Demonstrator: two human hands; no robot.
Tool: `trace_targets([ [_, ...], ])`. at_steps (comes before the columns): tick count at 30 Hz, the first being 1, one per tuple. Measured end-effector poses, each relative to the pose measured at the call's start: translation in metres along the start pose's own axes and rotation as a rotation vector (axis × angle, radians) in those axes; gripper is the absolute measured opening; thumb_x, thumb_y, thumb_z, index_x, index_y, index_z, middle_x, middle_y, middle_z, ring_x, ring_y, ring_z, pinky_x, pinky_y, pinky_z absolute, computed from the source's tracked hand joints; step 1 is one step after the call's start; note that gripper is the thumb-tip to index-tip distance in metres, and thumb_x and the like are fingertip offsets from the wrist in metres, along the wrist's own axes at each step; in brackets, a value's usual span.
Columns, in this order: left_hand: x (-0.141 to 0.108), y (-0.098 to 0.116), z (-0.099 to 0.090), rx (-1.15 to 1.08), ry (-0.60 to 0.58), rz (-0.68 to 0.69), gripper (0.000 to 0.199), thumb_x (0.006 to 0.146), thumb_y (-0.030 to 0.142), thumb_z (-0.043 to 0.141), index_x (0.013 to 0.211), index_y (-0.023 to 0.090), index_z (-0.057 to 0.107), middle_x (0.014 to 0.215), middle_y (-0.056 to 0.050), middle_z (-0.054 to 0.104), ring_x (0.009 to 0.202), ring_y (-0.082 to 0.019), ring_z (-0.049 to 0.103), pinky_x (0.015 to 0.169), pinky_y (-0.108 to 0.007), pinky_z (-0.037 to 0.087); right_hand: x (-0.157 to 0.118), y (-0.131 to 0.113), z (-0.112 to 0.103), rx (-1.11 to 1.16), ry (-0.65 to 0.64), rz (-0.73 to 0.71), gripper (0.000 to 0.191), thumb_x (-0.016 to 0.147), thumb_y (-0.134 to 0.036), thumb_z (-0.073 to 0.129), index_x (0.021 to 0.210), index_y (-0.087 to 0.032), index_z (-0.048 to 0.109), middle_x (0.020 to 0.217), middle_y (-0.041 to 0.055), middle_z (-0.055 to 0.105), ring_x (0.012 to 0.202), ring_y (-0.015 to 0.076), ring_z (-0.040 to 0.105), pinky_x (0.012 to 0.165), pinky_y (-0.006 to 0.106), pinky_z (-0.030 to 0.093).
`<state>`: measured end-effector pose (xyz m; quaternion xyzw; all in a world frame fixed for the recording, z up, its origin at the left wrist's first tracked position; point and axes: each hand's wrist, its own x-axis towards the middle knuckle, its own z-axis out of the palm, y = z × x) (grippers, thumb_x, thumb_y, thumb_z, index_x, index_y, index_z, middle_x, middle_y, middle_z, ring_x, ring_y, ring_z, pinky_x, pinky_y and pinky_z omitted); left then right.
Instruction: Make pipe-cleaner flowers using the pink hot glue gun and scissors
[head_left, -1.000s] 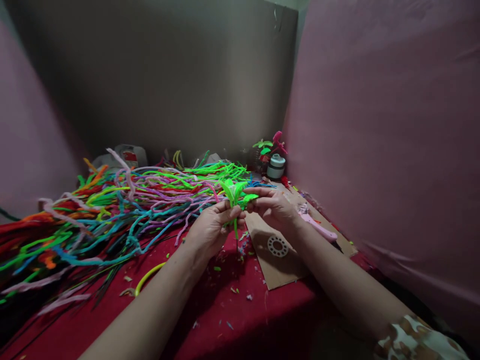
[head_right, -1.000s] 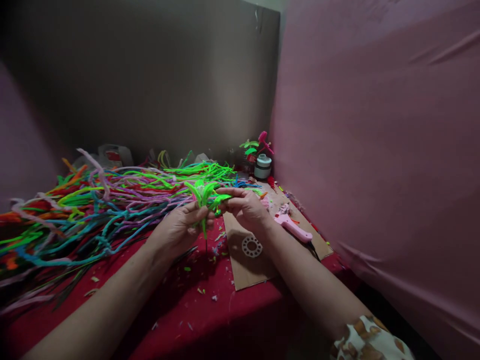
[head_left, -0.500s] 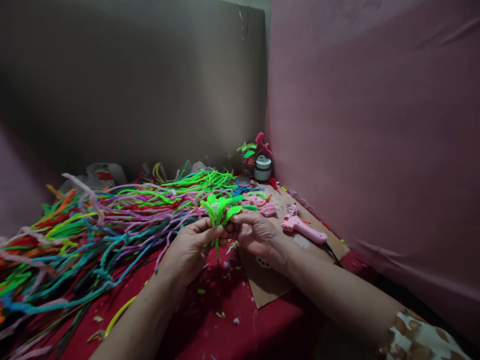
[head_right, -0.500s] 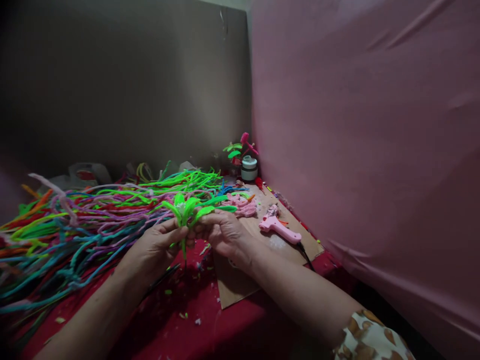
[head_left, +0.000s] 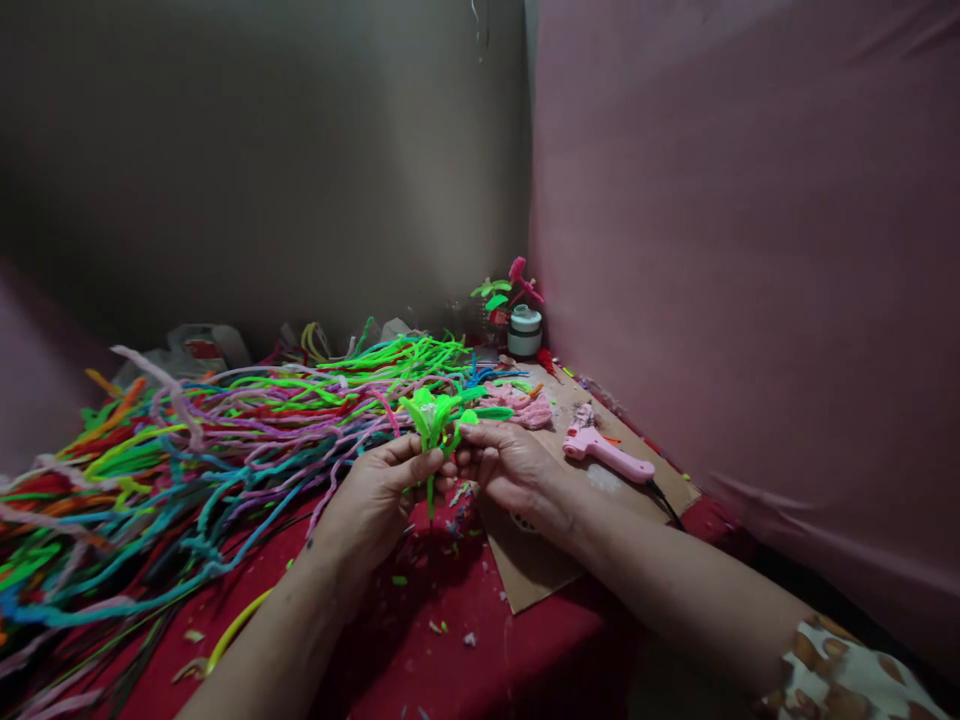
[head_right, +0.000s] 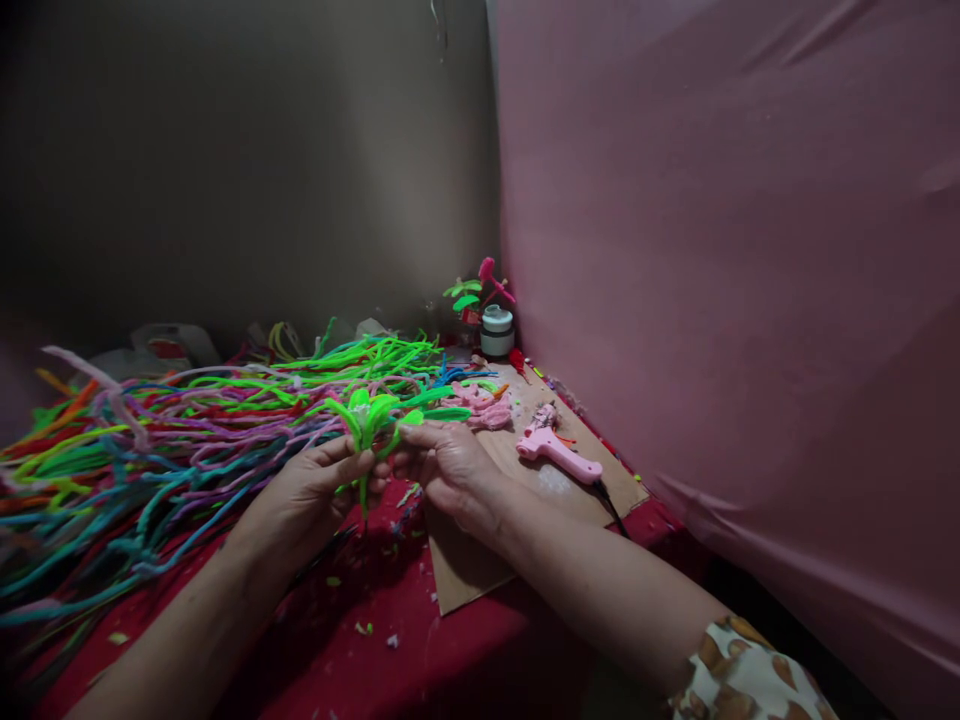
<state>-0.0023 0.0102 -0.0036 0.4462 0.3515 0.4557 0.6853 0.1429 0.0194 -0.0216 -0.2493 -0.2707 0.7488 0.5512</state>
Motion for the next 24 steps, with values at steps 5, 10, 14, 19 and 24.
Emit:
trace_targets([
  [5,0.000,0.000,0.001,-0.009,0.032,0.008,0.026,0.055,0.018,0.083,0.075,0.010,0.069,0.062,-0.003,0.067,0.050,-0.009,0.059,0.048,-0.017,0.047,0.003,0.002,-0.004,0.016,0.029,-0.021,0.006,0.062,-0.011,0.069,0.065,-0.012,0.064,0.056,-0.0004,0.062,0.048,0.0089,0.054,0.052,0.022,0.043],
  [10,0.002,-0.002,-0.004,-0.016,0.047,0.013,0.027,0.056,0.017,0.082,0.077,0.009,0.068,0.064,-0.004,0.068,0.052,-0.009,0.059,0.051,-0.018,0.048,0.001,0.000,-0.003,0.014,0.035,-0.024,0.012,0.058,-0.008,0.071,0.063,-0.013,0.061,0.056,-0.0026,0.061,0.049,0.0079,0.053,0.055,0.023,0.042],
  [14,0.005,-0.005,-0.010,-0.021,0.023,0.009,0.026,0.061,0.018,0.080,0.083,0.010,0.068,0.066,-0.004,0.067,0.053,-0.009,0.060,0.050,-0.017,0.047,-0.002,-0.002,0.001,-0.001,-0.009,-0.046,0.015,0.058,-0.005,0.071,0.066,-0.014,0.062,0.060,-0.0020,0.062,0.051,0.0086,0.054,0.058,0.025,0.043],
  [19,0.006,-0.007,-0.010,-0.037,0.007,0.019,0.025,0.062,0.018,0.080,0.082,0.010,0.068,0.066,-0.003,0.067,0.053,-0.010,0.060,0.050,-0.017,0.048,-0.003,-0.001,0.001,-0.060,-0.051,-0.093,0.020,0.056,-0.008,0.074,0.072,-0.013,0.064,0.068,-0.0006,0.065,0.055,0.0094,0.056,0.060,0.026,0.043],
  [24,0.004,-0.005,-0.008,-0.060,-0.016,0.042,0.023,0.061,0.018,0.080,0.079,0.011,0.067,0.063,-0.004,0.067,0.051,-0.010,0.059,0.050,-0.018,0.048,-0.005,-0.005,0.001,-0.134,-0.041,-0.125,0.017,0.057,-0.012,0.073,0.070,-0.014,0.063,0.068,-0.0002,0.063,0.054,0.0096,0.054,0.060,0.027,0.043],
])
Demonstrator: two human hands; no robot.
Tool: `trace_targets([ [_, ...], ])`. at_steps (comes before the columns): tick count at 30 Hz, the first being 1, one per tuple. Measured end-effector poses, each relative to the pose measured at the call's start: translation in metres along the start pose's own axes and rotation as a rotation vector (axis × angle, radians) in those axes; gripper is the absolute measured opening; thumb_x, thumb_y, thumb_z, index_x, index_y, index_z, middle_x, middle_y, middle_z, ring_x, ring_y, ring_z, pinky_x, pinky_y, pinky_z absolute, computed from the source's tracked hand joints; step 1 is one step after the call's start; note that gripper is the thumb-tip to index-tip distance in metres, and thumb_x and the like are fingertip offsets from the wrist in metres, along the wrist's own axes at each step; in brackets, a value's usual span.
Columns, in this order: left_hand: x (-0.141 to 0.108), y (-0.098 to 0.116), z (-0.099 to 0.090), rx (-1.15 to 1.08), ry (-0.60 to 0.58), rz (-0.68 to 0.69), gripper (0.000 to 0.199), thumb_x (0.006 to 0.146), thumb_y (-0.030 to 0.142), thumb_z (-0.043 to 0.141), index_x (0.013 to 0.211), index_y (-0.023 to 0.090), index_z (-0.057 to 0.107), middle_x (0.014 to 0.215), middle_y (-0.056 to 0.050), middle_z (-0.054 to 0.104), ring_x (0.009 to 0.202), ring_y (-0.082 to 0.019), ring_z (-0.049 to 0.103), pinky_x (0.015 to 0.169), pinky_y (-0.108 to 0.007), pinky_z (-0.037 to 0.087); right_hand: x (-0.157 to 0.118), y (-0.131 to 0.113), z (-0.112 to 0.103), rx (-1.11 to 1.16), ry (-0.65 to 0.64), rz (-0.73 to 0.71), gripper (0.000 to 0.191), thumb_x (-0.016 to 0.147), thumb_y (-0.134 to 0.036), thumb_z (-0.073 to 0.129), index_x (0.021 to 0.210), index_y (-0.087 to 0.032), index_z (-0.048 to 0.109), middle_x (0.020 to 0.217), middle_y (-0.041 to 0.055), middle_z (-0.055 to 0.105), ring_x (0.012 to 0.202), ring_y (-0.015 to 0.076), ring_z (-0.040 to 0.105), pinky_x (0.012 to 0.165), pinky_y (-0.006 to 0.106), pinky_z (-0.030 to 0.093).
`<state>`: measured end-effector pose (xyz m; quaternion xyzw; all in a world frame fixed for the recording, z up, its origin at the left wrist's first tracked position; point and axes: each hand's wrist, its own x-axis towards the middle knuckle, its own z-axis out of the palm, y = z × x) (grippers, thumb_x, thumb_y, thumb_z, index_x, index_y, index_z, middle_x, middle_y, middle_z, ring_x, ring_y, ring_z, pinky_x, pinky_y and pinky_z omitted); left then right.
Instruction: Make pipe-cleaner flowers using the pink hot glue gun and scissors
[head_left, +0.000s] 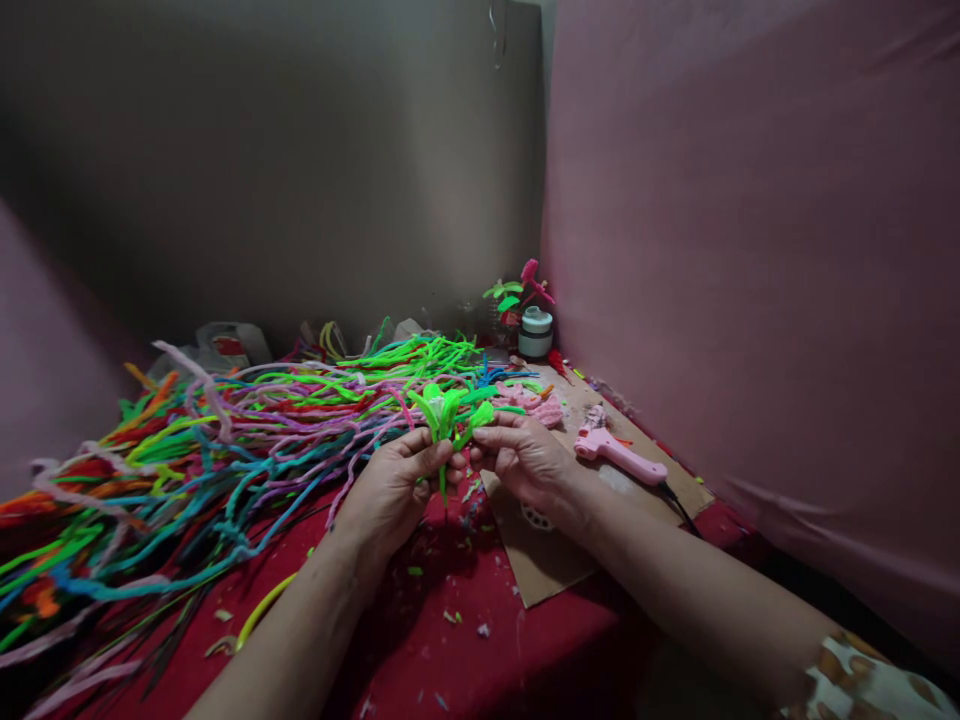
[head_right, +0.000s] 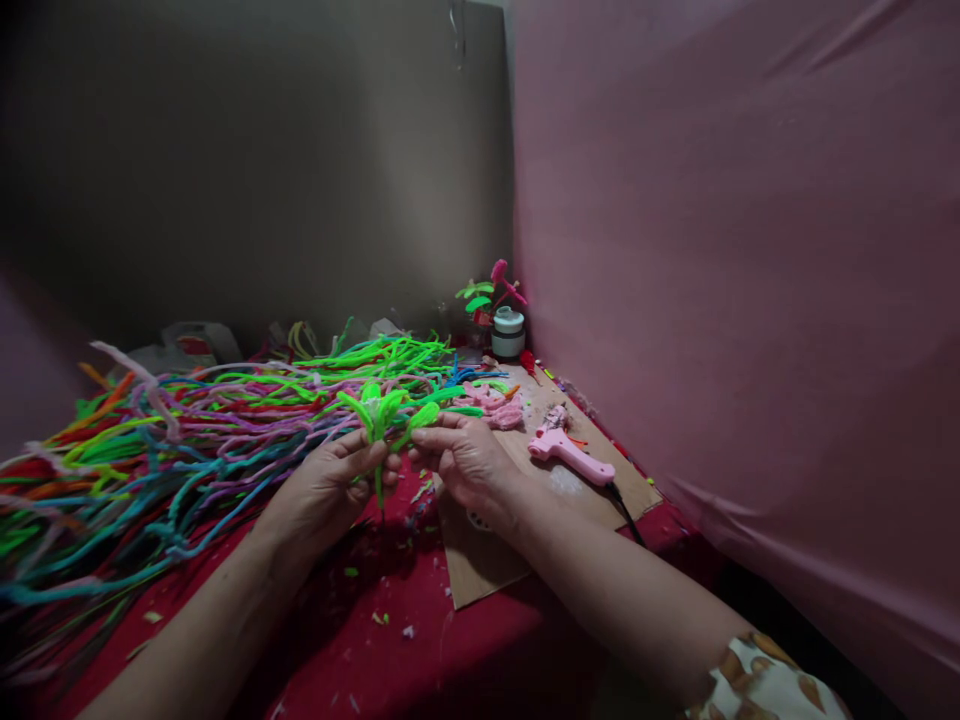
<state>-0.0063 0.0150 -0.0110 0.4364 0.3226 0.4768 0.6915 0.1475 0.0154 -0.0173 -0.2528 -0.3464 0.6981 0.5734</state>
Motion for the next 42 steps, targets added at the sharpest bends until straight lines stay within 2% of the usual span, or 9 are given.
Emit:
trace_targets([
  [4,-0.002,0.003,0.000,-0.044,-0.020,0.048,0.024,0.060,0.018,0.080,0.078,0.013,0.066,0.065,-0.002,0.066,0.053,-0.010,0.059,0.051,-0.019,0.048,-0.021,-0.020,-0.013,-0.374,0.088,-0.125,0.016,0.063,-0.022,0.071,0.077,-0.016,0.066,0.078,0.0045,0.066,0.060,0.0136,0.056,0.060,0.031,0.043],
  [9,-0.005,0.007,0.002,-0.040,-0.040,0.086,0.027,0.059,0.023,0.082,0.077,0.012,0.065,0.065,-0.002,0.065,0.053,-0.010,0.059,0.052,-0.019,0.047,-0.071,-0.048,-0.068,-1.514,0.363,-0.551,0.028,0.079,-0.027,0.055,0.105,-0.020,0.065,0.107,0.0129,0.061,0.100,0.0283,0.053,0.087,0.044,0.040],
  [12,-0.007,0.007,0.003,-0.033,-0.047,0.092,0.026,0.059,0.024,0.081,0.075,0.012,0.064,0.064,-0.002,0.066,0.052,-0.010,0.059,0.051,-0.019,0.046,-0.090,-0.052,-0.105,-2.048,0.526,-0.359,0.040,0.082,-0.031,0.049,0.117,-0.013,0.059,0.100,0.0181,0.060,0.093,0.0333,0.053,0.081,0.047,0.043],
  [16,-0.007,0.007,0.003,-0.020,-0.053,0.101,0.025,0.060,0.025,0.081,0.072,0.013,0.063,0.063,-0.002,0.065,0.051,-0.010,0.059,0.051,-0.019,0.045,-0.090,-0.049,-0.126,-2.235,0.552,-0.173,0.036,0.081,-0.030,0.047,0.110,-0.014,0.062,0.089,0.0173,0.062,0.084,0.0324,0.056,0.071,0.042,0.043],
  [20,-0.006,0.008,0.003,-0.016,-0.062,0.100,0.025,0.060,0.025,0.080,0.074,0.012,0.063,0.064,-0.002,0.065,0.052,-0.010,0.058,0.052,-0.019,0.045,-0.078,-0.047,-0.124,-2.201,0.560,-0.198,0.053,0.080,-0.024,0.044,0.133,-0.019,0.046,0.086,0.0135,0.062,0.076,0.0273,0.057,0.062,0.035,0.039],
  [24,-0.006,0.009,0.004,-0.028,-0.045,0.111,0.027,0.059,0.025,0.081,0.073,0.012,0.063,0.062,-0.002,0.065,0.051,-0.010,0.058,0.051,-0.020,0.045,-0.075,-0.047,-0.125,-2.095,0.536,-0.234,0.057,0.077,-0.026,0.047,0.134,-0.017,0.045,0.085,0.0128,0.060,0.071,0.0252,0.056,0.057,0.032,0.037],
  [30,-0.005,0.009,0.002,-0.075,-0.001,0.127,0.023,0.060,0.021,0.080,0.071,0.013,0.061,0.061,-0.002,0.066,0.051,-0.010,0.059,0.052,-0.019,0.046,-0.091,-0.052,-0.107,-1.566,0.587,-0.529,0.033,0.075,-0.038,0.053,0.098,-0.018,0.065,0.077,0.0085,0.057,0.069,0.0226,0.054,0.063,0.036,0.041],
  [35,-0.004,0.008,0.001,-0.088,0.015,0.140,0.021,0.062,0.019,0.078,0.072,0.013,0.061,0.062,-0.003,0.067,0.051,-0.010,0.060,0.052,-0.019,0.047,-0.098,-0.043,-0.061,-0.631,0.310,-0.379,0.037,0.070,-0.057,0.057,0.080,-0.022,0.065,0.055,0.0015,0.046,0.046,0.0139,0.034,0.044,0.032,0.036],
  [42,-0.005,0.009,0.001,-0.100,0.004,0.160,0.025,0.062,0.019,0.079,0.076,0.013,0.059,0.063,-0.003,0.068,0.053,-0.010,0.061,0.052,-0.018,0.048,-0.092,-0.017,-0.029,-0.437,0.028,-0.207,0.040,0.064,-0.055,0.066,0.085,-0.021,0.065,0.056,0.0019,0.051,0.043,0.0110,0.036,0.038,0.025,0.028],
])
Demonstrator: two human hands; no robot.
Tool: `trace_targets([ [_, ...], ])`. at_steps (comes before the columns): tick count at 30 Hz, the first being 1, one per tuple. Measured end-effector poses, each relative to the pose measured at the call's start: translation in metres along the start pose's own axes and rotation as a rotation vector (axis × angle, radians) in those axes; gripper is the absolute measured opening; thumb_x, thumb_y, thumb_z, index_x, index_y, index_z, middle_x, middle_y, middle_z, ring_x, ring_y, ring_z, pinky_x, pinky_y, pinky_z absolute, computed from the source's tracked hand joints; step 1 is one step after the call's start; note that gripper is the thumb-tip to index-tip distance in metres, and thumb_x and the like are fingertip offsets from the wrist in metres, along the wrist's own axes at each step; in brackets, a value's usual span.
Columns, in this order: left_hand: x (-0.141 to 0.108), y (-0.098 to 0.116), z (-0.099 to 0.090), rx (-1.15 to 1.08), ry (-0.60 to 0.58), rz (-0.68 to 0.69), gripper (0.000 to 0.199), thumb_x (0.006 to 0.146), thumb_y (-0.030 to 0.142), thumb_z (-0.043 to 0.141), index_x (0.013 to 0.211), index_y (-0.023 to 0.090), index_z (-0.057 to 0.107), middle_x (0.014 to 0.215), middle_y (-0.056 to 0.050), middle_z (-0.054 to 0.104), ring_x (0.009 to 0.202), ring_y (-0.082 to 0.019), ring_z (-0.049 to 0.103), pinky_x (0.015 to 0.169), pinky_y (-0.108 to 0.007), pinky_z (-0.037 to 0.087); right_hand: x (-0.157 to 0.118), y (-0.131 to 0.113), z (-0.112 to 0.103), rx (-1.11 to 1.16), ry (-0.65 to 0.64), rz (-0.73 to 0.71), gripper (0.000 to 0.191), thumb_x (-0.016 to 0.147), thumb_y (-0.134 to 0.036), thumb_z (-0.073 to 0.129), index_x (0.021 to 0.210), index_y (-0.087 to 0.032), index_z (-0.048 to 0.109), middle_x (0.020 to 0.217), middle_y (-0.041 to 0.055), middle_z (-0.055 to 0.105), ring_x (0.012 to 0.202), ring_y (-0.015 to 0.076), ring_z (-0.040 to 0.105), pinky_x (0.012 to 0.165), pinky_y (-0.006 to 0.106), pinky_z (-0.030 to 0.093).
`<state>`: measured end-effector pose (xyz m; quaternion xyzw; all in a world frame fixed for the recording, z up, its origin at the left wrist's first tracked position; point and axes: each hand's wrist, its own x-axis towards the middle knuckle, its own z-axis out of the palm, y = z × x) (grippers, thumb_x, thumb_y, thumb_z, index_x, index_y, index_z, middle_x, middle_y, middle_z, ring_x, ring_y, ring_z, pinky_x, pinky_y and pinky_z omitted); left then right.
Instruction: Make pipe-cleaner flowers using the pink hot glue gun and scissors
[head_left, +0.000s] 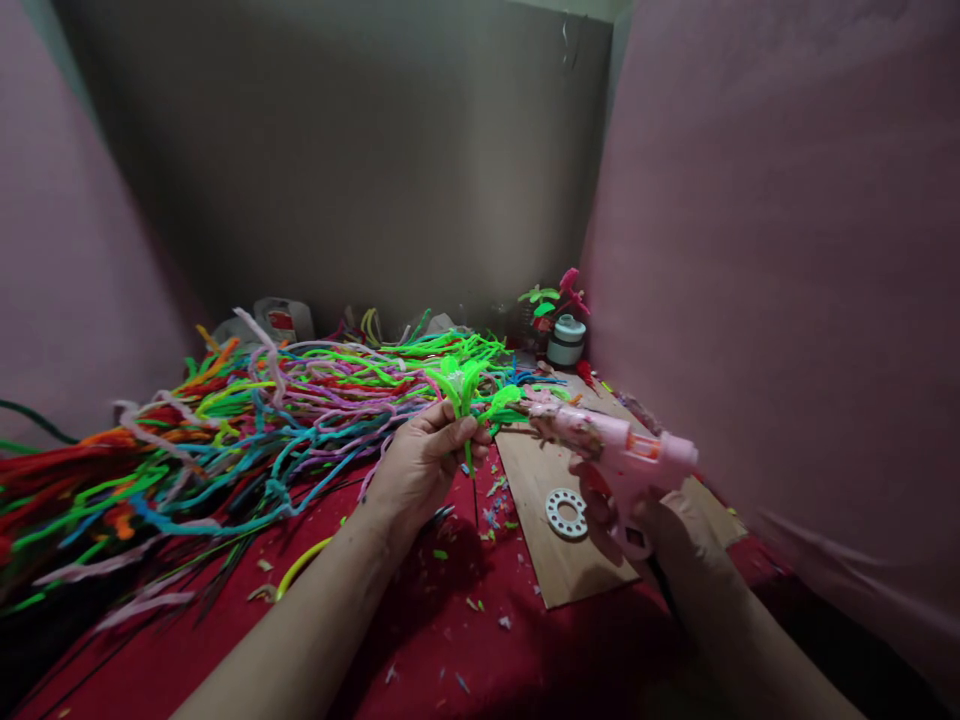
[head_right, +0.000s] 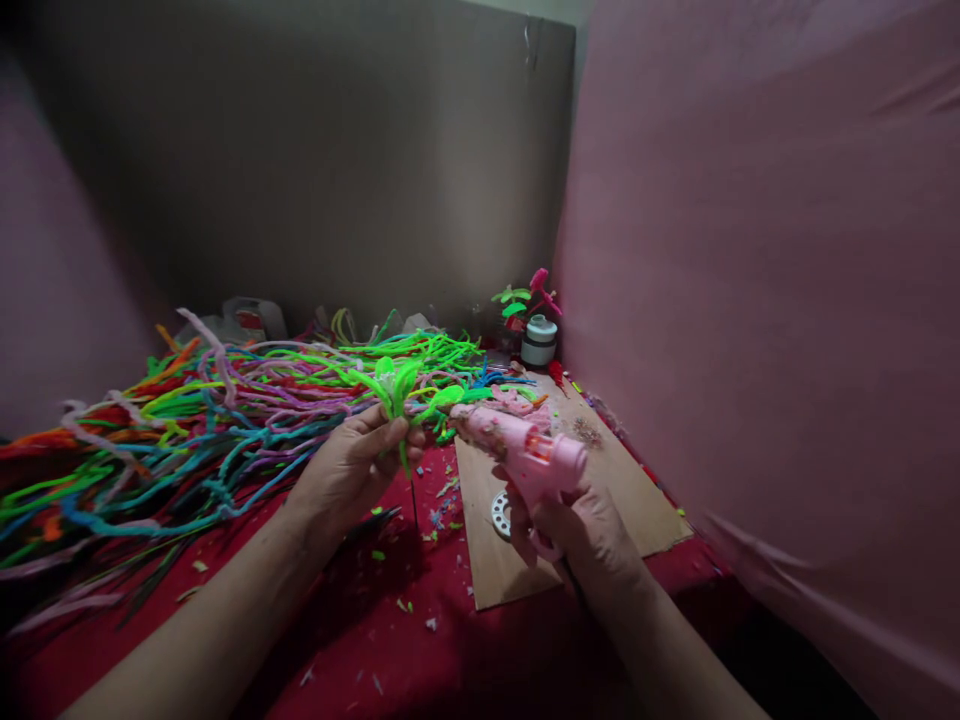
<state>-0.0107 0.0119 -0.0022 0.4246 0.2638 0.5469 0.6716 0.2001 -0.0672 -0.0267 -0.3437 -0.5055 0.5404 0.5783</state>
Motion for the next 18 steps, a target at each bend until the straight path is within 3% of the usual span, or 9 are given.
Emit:
trace_targets([
  [5,0.000,0.001,0.001,0.011,0.007,0.015,0.024,0.063,0.019,0.078,0.074,0.013,0.058,0.062,-0.003,0.068,0.051,-0.010,0.061,0.052,-0.018,0.047,0.006,0.004,0.009,-0.024,0.005,-0.034,0.033,0.067,-0.049,0.069,0.087,-0.022,0.066,0.065,0.0015,0.057,0.043,0.0084,0.039,0.036,0.022,0.031],
  [11,-0.001,0.003,0.002,0.010,0.003,0.022,0.025,0.062,0.019,0.078,0.074,0.013,0.058,0.062,-0.002,0.067,0.051,-0.010,0.061,0.052,-0.018,0.047,0.010,0.012,0.004,-0.010,-0.008,-0.020,0.032,0.068,-0.041,0.073,0.094,-0.023,0.068,0.083,0.0047,0.065,0.044,0.0064,0.042,0.034,0.020,0.032],
  [18,-0.001,0.002,0.001,0.016,0.004,0.022,0.023,0.061,0.019,0.078,0.072,0.013,0.059,0.062,-0.002,0.068,0.051,-0.010,0.061,0.052,-0.018,0.047,0.012,0.009,0.006,0.020,0.061,0.024,0.029,0.062,-0.040,0.077,0.084,-0.023,0.071,0.071,0.0037,0.063,0.042,0.0071,0.043,0.033,0.020,0.035],
])
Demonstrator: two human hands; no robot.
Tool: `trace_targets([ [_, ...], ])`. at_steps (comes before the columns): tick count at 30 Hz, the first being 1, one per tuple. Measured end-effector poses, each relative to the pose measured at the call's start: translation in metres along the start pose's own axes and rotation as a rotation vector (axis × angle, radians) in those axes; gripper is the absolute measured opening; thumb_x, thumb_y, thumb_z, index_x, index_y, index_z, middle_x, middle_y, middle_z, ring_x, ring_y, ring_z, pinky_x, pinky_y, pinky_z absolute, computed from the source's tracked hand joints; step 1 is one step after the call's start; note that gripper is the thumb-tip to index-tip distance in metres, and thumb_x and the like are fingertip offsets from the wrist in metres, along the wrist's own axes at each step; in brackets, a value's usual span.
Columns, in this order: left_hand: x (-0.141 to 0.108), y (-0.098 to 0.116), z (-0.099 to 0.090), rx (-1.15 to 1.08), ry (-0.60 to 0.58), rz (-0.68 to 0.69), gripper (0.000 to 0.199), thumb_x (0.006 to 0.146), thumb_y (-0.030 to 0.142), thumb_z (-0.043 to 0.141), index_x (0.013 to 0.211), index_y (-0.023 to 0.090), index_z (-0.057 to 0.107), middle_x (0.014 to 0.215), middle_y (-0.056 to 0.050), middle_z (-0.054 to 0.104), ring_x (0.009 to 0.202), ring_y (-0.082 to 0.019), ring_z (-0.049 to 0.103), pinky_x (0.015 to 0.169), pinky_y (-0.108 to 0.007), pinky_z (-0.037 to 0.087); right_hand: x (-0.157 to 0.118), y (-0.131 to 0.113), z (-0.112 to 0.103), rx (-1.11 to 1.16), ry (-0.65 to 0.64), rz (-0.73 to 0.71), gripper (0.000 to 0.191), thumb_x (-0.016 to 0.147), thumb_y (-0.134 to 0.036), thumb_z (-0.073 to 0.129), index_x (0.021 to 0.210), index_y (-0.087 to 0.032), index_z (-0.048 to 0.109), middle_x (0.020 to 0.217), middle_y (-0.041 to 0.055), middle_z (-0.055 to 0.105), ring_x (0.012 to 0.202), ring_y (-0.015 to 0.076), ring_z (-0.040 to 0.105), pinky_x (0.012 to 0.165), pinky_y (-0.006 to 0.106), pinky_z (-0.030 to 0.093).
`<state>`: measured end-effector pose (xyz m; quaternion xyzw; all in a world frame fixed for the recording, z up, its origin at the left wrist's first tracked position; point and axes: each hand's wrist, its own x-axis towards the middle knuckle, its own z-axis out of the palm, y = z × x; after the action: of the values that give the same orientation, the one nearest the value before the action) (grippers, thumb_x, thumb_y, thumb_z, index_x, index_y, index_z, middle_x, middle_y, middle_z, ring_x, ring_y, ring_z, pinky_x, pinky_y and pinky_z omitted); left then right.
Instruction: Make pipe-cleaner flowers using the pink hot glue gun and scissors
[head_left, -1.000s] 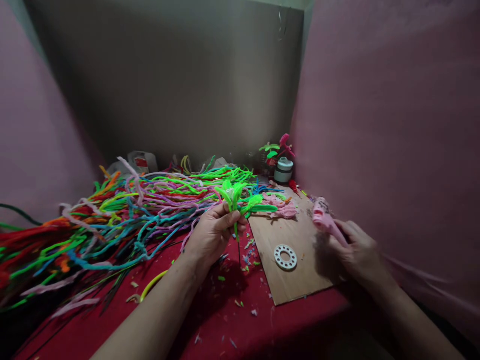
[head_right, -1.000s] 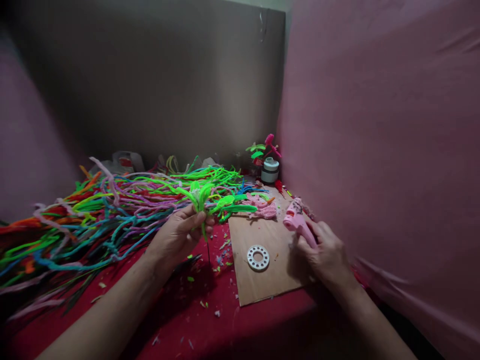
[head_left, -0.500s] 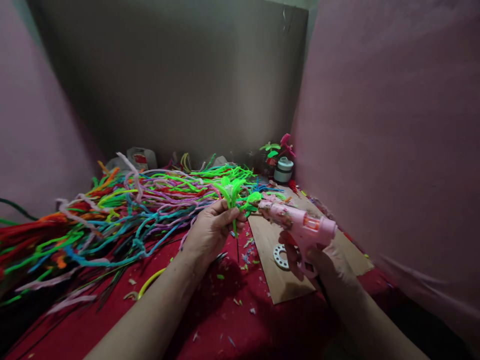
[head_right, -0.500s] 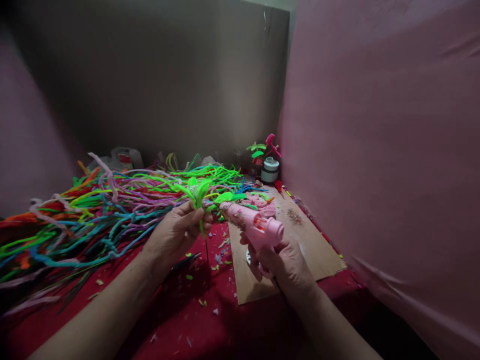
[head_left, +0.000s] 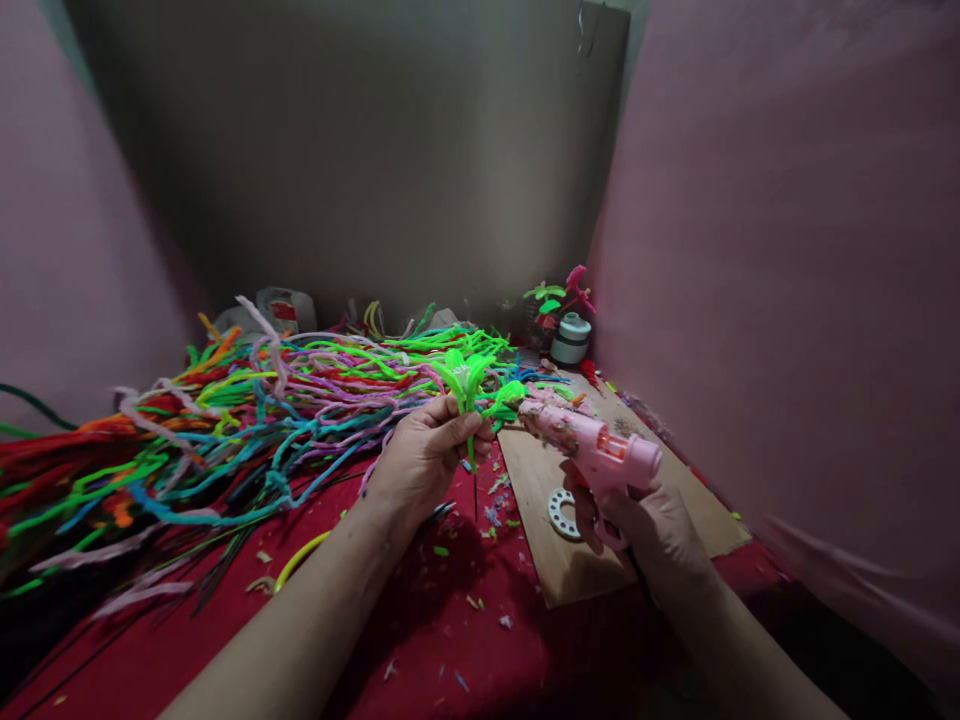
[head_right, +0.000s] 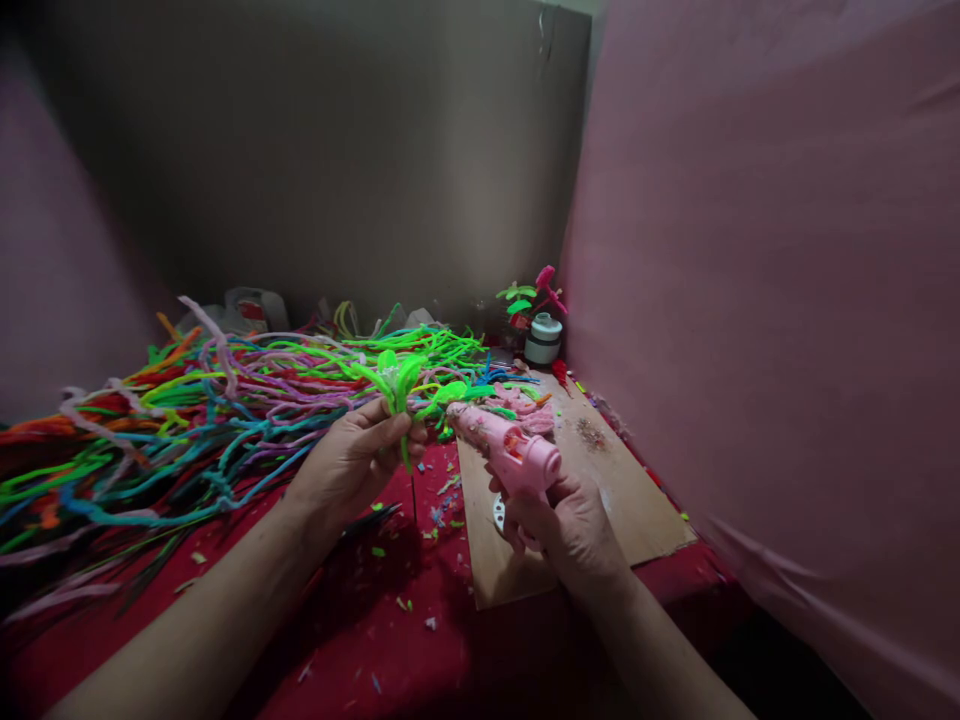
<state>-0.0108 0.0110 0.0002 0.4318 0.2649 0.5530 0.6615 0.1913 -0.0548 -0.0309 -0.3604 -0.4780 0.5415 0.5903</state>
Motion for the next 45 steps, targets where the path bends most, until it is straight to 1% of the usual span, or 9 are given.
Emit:
trace_targets([
  [6,0.000,-0.001,0.000,0.012,0.006,-0.002,0.024,0.061,0.019,0.079,0.073,0.013,0.059,0.062,-0.002,0.068,0.051,-0.010,0.061,0.052,-0.019,0.047,0.000,0.003,-0.001,0.014,0.030,0.040,0.035,0.061,-0.042,0.078,0.089,-0.022,0.070,0.071,0.0037,0.064,0.044,0.0070,0.047,0.035,0.018,0.038],
  [10,0.000,0.000,0.001,0.022,0.023,-0.006,0.025,0.060,0.019,0.079,0.071,0.013,0.058,0.061,-0.002,0.067,0.051,-0.011,0.061,0.051,-0.019,0.047,0.000,0.006,-0.002,0.022,0.061,0.078,0.034,0.058,-0.042,0.080,0.081,-0.020,0.070,0.070,0.0036,0.065,0.045,0.0065,0.048,0.036,0.018,0.039],
  [13,0.000,0.001,0.002,0.022,0.018,-0.005,0.025,0.060,0.020,0.079,0.072,0.013,0.058,0.060,-0.002,0.067,0.051,-0.011,0.061,0.051,-0.019,0.047,0.000,0.004,0.001,0.000,0.047,0.051,0.035,0.058,-0.044,0.079,0.078,-0.017,0.069,0.062,0.0024,0.061,0.041,0.0062,0.044,0.034,0.018,0.036],
  [26,-0.002,0.001,0.002,0.027,0.009,-0.005,0.025,0.060,0.021,0.079,0.071,0.013,0.058,0.060,-0.002,0.067,0.052,-0.010,0.061,0.052,-0.019,0.046,-0.002,0.002,0.002,-0.027,-0.031,-0.015,0.022,0.071,-0.035,0.072,0.087,-0.021,0.068,0.062,-0.0019,0.053,0.043,0.0055,0.040,0.035,0.018,0.033],
  [29,-0.001,0.001,0.001,0.023,0.006,-0.006,0.026,0.060,0.021,0.080,0.072,0.013,0.058,0.061,-0.001,0.067,0.052,-0.010,0.061,0.052,-0.019,0.047,-0.001,0.006,0.000,-0.042,-0.008,-0.020,0.022,0.072,-0.034,0.071,0.090,-0.021,0.068,0.063,-0.0008,0.056,0.042,0.0065,0.041,0.035,0.019,0.034],
  [33,-0.001,0.000,0.001,0.021,0.000,-0.003,0.025,0.060,0.021,0.080,0.072,0.013,0.059,0.061,-0.002,0.067,0.052,-0.010,0.061,0.052,-0.019,0.047,-0.001,0.009,-0.003,-0.031,0.014,-0.018,0.024,0.073,-0.032,0.071,0.095,-0.024,0.067,0.074,0.0016,0.063,0.044,0.0065,0.041,0.037,0.021,0.036],
  [40,-0.001,0.001,0.002,0.018,0.007,-0.001,0.025,0.059,0.021,0.080,0.071,0.013,0.060,0.061,-0.002,0.067,0.051,-0.011,0.061,0.052,-0.020,0.046,-0.003,-0.002,0.005,-0.109,-0.009,-0.030,0.030,0.073,-0.034,0.070,0.101,-0.023,0.067,0.065,0.0011,0.060,0.041,0.0073,0.039,0.033,0.021,0.033],
  [42,-0.001,0.001,0.002,0.016,0.003,0.000,0.024,0.060,0.021,0.080,0.071,0.013,0.060,0.061,-0.002,0.067,0.051,-0.010,0.061,0.052,-0.019,0.046,-0.003,-0.008,0.009,-0.116,-0.052,-0.047,0.036,0.075,-0.037,0.067,0.108,-0.022,0.066,0.072,0.0035,0.064,0.040,0.0059,0.037,0.033,0.020,0.032],
  [45,-0.001,0.001,0.002,0.020,-0.002,0.002,0.023,0.060,0.021,0.079,0.071,0.013,0.060,0.060,-0.002,0.067,0.051,-0.010,0.061,0.052,-0.019,0.046,-0.004,-0.016,0.015,-0.110,-0.133,-0.078,0.047,0.077,-0.038,0.065,0.122,-0.025,0.059,0.104,0.0088,0.065,0.041,0.0029,0.034,0.033,0.020,0.030],
])
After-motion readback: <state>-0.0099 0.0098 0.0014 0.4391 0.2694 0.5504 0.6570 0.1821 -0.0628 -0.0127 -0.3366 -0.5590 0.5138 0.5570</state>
